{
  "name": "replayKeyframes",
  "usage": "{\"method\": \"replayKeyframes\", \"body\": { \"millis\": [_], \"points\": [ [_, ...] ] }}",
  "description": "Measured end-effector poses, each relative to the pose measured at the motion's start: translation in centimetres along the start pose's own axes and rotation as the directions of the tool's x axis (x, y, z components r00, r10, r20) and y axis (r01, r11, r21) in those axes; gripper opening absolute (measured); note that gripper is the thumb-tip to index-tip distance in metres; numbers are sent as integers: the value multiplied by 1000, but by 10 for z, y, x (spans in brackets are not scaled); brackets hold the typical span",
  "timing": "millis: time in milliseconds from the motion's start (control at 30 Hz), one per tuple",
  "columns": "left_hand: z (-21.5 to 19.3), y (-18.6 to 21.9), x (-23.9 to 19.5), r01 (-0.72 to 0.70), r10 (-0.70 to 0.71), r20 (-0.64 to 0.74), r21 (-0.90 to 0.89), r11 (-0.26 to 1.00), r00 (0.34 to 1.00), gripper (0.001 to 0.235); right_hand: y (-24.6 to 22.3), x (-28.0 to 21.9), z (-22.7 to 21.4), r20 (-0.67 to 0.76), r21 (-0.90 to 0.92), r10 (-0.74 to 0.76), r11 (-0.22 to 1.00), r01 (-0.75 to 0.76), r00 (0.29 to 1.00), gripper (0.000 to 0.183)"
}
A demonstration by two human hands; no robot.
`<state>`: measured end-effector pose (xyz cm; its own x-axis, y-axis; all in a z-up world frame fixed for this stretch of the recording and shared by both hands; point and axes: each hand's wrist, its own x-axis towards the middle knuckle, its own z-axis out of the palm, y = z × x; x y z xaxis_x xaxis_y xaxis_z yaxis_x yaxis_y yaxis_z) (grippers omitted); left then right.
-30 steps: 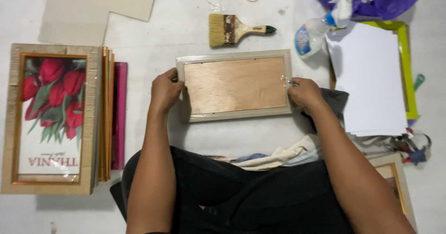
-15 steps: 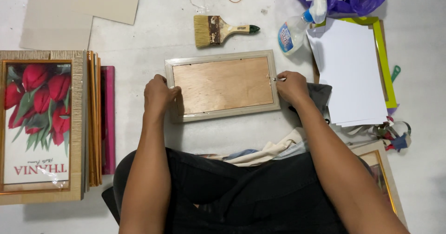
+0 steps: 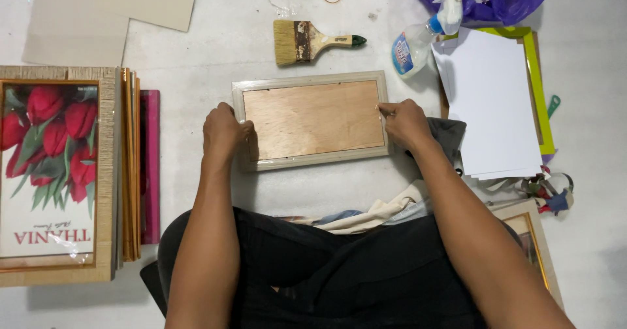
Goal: Assembling picture frames by applying adhesive with a brush and inserting wooden backings
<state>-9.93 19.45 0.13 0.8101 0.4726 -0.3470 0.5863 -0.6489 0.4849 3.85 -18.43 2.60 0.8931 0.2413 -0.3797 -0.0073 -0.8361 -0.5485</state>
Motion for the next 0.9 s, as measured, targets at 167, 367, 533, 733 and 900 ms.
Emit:
{"method": "replayKeyframes", "body": {
  "millis": [167,367,533,733,900],
  "points": [
    [-6,8,-8,-7,7,-20,-3,1000,1000,53,1,5,6,19,-21,20,1000,-20,1000,47],
    [-8,13,-13,-42,43,-51,21,999,998,51,14,11,13,-16,-107,24,994,-25,1000,40],
    [-6,16,-15,-62,65,-85,31,998,994,48,16,13,13,-48,-123,42,991,-48,998,28],
    [4,19,-9,-54,63,-105,86,995,992,44,11,6,13,-71,-105,-35,994,28,997,34],
    [11,16,-8,-96,113,-148,116,989,983,44,11,7,13,-72,-121,-93,989,84,993,34]
  ]
}}
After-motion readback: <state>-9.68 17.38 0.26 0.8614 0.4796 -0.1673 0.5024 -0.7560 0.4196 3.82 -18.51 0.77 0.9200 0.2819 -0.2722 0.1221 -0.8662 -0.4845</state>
